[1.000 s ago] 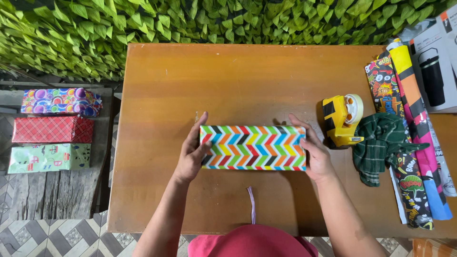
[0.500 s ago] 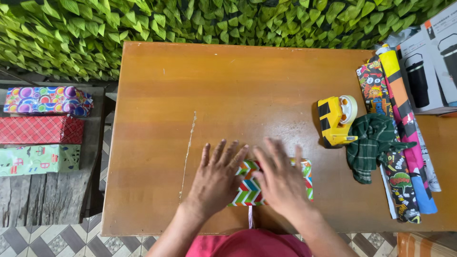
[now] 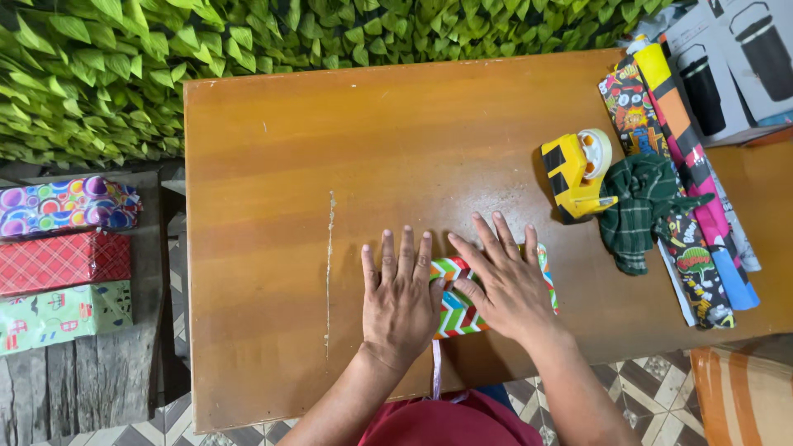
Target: The person finishes wrapping a small gift box with colorful chevron-patterned paper, securing it with tape and polishing it with a cloth. They then place the wrapped gift on a stack of other gifts and prepare a new sheet of striped wrapping paper by wiping it with the cloth.
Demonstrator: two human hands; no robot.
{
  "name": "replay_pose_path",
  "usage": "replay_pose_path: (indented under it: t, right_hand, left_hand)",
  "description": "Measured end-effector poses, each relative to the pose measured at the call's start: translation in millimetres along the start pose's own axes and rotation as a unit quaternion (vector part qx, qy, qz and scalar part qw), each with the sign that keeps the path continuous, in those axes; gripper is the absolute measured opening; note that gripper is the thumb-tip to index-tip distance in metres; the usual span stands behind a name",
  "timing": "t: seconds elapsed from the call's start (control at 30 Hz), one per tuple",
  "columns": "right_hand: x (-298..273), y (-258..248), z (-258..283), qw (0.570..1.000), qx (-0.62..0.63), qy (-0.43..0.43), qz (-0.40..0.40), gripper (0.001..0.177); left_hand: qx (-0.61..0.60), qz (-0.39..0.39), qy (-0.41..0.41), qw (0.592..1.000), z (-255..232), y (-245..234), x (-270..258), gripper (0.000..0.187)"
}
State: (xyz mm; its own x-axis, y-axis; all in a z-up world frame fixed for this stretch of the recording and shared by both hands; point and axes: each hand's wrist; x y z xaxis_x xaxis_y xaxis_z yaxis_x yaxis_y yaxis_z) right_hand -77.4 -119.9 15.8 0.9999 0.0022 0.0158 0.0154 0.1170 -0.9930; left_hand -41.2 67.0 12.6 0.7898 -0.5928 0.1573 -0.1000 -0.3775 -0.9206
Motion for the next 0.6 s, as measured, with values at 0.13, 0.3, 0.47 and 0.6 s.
replay_pose_path:
  t: [0.13,0.3,0.47,0.6]
  right_hand:
    - [-15.2,0.1,-25.7,0.998,0.025,0.033,-0.043,0.067]
    - [-38.4,7.0,-71.8,0.828,0.505,0.238,-0.050,0.068]
    - [-39.8,39.7,-77.0,0.632,0.704,0.307,0.099,0.069]
    - [-44.1,50.3,-84.6,0.684,0.667,0.281,0.089,0.066]
  left_hand:
    - [-0.039,-0.027,0.020,0.999,9.4,2.6,-4.2,0.070]
    - [-0.335,-0.105,-0.160,0.923,54.0,5.7,-32.1,0.076]
    - [-0.654,-0.091,-0.238,0.713,44.1,39.3,-46.7,0.081]
    - [-0.658,-0.066,-0.233,0.713,47.0,43.7,-47.2,0.076]
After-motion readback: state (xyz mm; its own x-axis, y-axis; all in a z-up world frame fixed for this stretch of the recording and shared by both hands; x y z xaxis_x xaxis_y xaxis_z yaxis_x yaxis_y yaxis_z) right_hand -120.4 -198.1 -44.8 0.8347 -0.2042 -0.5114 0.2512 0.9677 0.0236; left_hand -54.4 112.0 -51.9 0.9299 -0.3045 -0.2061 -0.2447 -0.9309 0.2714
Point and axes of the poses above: each hand's wrist, its own x-axis towards the middle knuckle, its own y-axis out of the palm, z = x × y, and after that the axes turned 8 degrees about y, right-handed
